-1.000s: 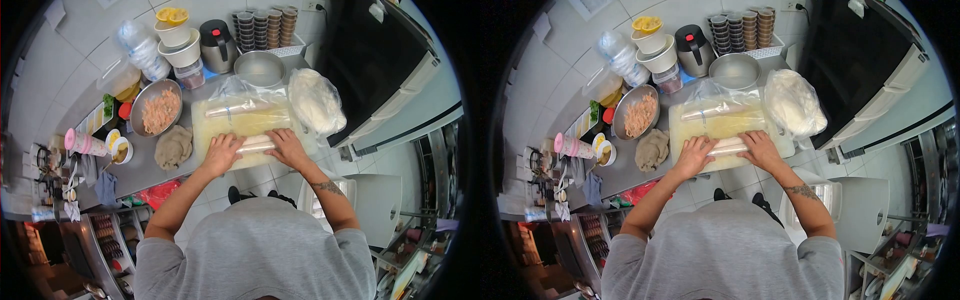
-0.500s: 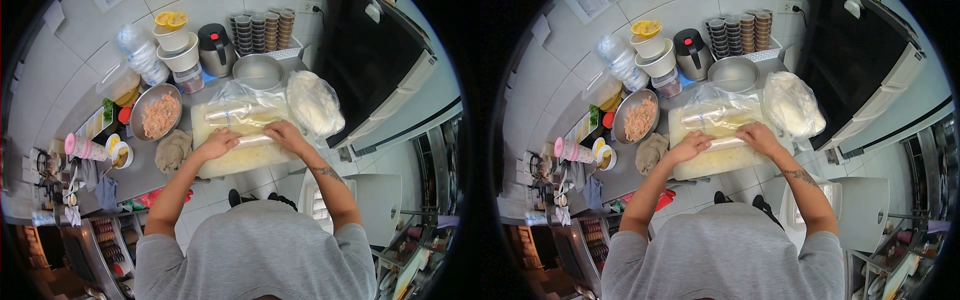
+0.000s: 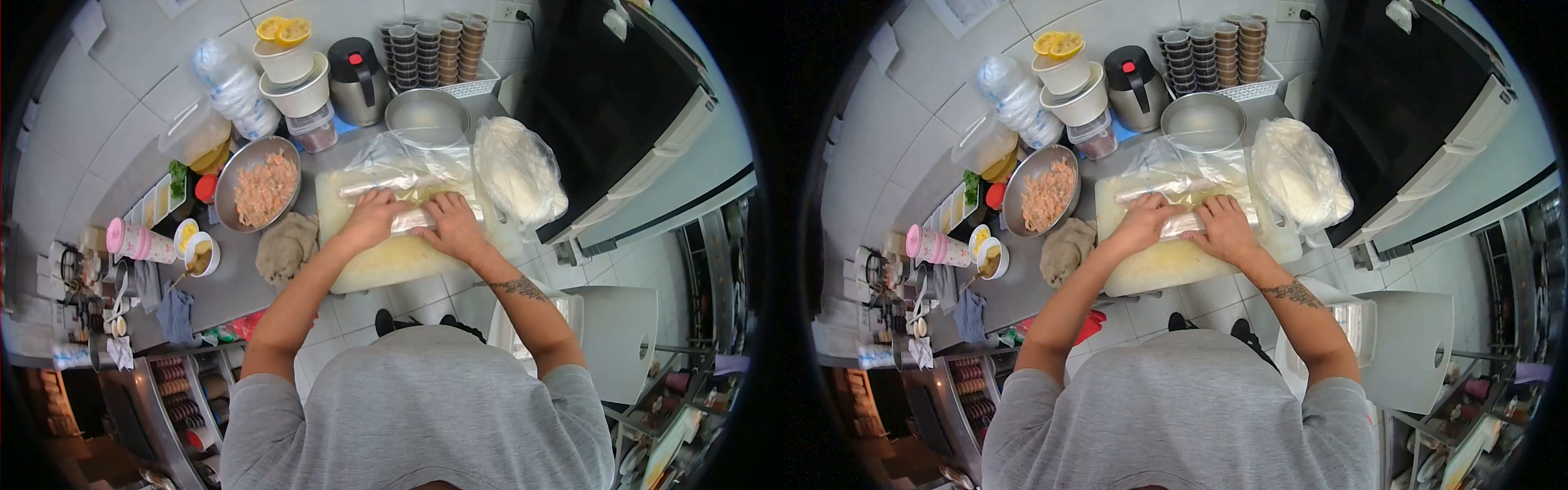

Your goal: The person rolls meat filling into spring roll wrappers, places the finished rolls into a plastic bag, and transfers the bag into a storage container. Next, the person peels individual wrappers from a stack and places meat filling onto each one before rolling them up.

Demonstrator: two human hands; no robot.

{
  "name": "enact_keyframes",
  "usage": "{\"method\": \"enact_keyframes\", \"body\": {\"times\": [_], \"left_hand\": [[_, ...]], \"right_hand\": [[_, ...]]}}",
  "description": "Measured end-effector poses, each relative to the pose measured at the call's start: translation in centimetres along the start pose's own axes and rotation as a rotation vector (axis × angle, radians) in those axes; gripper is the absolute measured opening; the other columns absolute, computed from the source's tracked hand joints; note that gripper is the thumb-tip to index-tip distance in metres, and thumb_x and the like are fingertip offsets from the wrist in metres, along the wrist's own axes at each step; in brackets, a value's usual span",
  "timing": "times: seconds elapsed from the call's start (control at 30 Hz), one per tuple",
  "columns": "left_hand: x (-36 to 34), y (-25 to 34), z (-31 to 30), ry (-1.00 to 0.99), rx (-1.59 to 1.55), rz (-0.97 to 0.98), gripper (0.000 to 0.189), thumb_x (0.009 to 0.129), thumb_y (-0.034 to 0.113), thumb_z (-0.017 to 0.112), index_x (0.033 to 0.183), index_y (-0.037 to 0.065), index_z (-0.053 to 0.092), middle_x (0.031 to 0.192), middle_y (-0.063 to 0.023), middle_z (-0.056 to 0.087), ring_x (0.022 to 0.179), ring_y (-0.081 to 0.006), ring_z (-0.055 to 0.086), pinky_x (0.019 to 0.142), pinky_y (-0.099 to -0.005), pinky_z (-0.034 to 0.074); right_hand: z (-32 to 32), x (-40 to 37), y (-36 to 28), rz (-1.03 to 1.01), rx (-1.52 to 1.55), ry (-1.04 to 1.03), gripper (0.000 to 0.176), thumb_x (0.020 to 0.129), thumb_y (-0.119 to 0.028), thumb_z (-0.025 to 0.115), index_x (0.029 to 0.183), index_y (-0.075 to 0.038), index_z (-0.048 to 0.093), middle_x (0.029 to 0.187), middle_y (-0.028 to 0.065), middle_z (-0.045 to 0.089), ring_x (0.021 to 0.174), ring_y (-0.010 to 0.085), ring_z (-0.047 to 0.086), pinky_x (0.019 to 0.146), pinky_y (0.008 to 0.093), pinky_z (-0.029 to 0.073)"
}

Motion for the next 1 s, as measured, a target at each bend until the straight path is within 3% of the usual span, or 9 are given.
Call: {"method": "enact_keyframes", "body": {"times": [0.17, 0.3, 0.63, 0.7, 0.8, 1.0], "left_hand": [[1.4, -0.9, 1.5, 0.027, -0.077, 0.047, 0.035, 0.079, -0.003, 0.053, 0.110, 0.008, 0.064, 0.100, -0.0134, 0.057, 0.095, -0.0325, 0.054, 0.086, -0.0395, 0.043], [3.2, -1.4, 1.5, -0.045, -0.225, -0.022, 0.031, 0.078, -0.004, 0.054, 0.106, 0.004, 0.063, 0.102, -0.0148, 0.057, 0.094, -0.0329, 0.057, 0.085, -0.0395, 0.045], [2.7, 0.4, 1.6, -0.055, 0.047, -0.050, 0.033, 0.082, 0.005, 0.058, 0.115, 0.005, 0.059, 0.114, -0.0150, 0.056, 0.106, -0.0340, 0.053, 0.088, -0.0427, 0.044], [0.6, 1.0, 0.3, 0.008, -0.020, -0.083, 0.037, 0.083, 0.012, 0.061, 0.119, 0.004, 0.056, 0.115, -0.0145, 0.054, 0.106, -0.0336, 0.052, 0.087, -0.0430, 0.043], [-3.7, 2.7, 0.0, -0.057, 0.236, -0.036, 0.045, 0.080, 0.021, 0.067, 0.120, 0.005, 0.053, 0.111, -0.0127, 0.052, 0.104, -0.0313, 0.050, 0.086, -0.0412, 0.039], [-6.3, 4.7, 1.1, -0.010, 0.163, 0.001, 0.049, 0.078, 0.025, 0.070, 0.119, 0.005, 0.053, 0.111, -0.0120, 0.051, 0.102, -0.0306, 0.048, 0.087, -0.0401, 0.036]], "right_hand": [[1.5, 0.5, -0.7, 0.047, 0.026, -0.059, 0.072, 0.070, -0.054, 0.072, 0.114, 0.000, 0.054, 0.111, 0.0146, 0.052, 0.107, 0.0321, 0.047, 0.095, 0.0424, 0.037], [2.2, 1.0, -0.7, 0.083, 0.034, -0.109, 0.070, 0.068, -0.053, 0.073, 0.113, -0.003, 0.055, 0.109, 0.0121, 0.055, 0.105, 0.0307, 0.050, 0.093, 0.0420, 0.039], [1.6, -0.3, -0.9, 0.075, 0.075, -0.102, 0.055, 0.070, -0.047, 0.074, 0.105, -0.008, 0.061, 0.104, 0.0085, 0.059, 0.100, 0.0282, 0.053, 0.088, 0.0391, 0.044], [1.3, -0.3, -0.8, 0.079, 0.089, -0.105, 0.053, 0.070, -0.046, 0.074, 0.105, -0.008, 0.061, 0.103, 0.0082, 0.059, 0.101, 0.0280, 0.053, 0.088, 0.0386, 0.044], [0.9, -0.8, -0.9, 0.082, 0.128, -0.151, 0.052, 0.069, -0.043, 0.076, 0.105, -0.008, 0.062, 0.102, 0.0083, 0.059, 0.101, 0.0278, 0.054, 0.087, 0.0381, 0.045], [-0.3, -3.0, -1.7, 0.059, 0.206, -0.222, 0.059, 0.069, -0.041, 0.077, 0.114, -0.007, 0.059, 0.105, 0.0097, 0.059, 0.099, 0.0302, 0.054, 0.086, 0.0391, 0.046]]}}
Point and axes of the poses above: each hand's wrist, its own x-axis towards the middle knuckle, its own z-axis out of the palm, y = z × x, the point moved 6 cm from there along x, towards the middle knuckle
